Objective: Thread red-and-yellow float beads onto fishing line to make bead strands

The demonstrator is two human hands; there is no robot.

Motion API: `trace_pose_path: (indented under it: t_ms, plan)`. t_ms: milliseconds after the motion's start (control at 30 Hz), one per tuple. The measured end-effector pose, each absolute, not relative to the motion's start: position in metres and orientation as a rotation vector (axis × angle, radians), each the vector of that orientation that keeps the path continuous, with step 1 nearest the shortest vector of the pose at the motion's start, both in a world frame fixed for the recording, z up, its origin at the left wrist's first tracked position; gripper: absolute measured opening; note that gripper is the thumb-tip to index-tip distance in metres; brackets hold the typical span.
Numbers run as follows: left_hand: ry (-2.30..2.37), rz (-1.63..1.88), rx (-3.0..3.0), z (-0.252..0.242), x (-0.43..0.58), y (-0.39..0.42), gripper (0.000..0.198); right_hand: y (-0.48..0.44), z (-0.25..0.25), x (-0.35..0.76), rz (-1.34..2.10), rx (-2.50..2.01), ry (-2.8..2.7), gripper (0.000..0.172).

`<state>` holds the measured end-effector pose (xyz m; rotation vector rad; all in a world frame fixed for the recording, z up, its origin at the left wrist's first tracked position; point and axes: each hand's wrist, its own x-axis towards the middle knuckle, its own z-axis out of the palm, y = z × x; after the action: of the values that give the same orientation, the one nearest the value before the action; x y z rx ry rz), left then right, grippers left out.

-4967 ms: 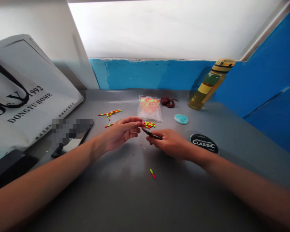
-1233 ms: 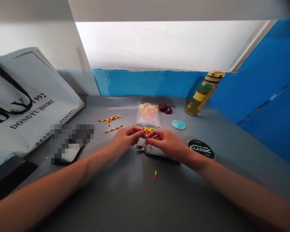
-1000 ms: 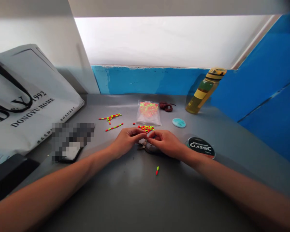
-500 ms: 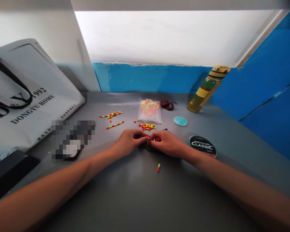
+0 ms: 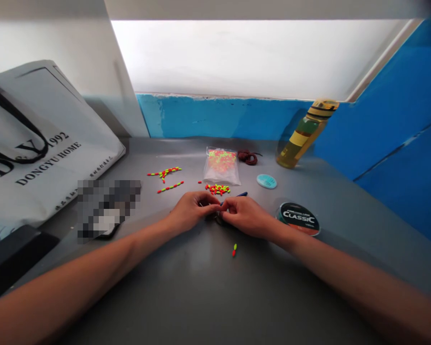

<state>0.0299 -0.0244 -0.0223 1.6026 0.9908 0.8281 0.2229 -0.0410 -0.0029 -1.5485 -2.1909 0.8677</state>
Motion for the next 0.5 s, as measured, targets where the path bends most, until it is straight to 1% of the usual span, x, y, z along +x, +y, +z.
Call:
trace_pose_path:
  t_ms: [233,500]
  plan:
    - [1.007,0.801,1.603,-0.0195,0.0303,-0.0256,0.018,-0.0421,0.0012,0.2209,0.871,-1.585,-2.183,0.013]
    - [1.029,0.784,1.735,-0.0251,0.0290,-0.0285,0.015,-0.0414,0.0032,0.2216,0.932,-1.591,-2.148,0.012]
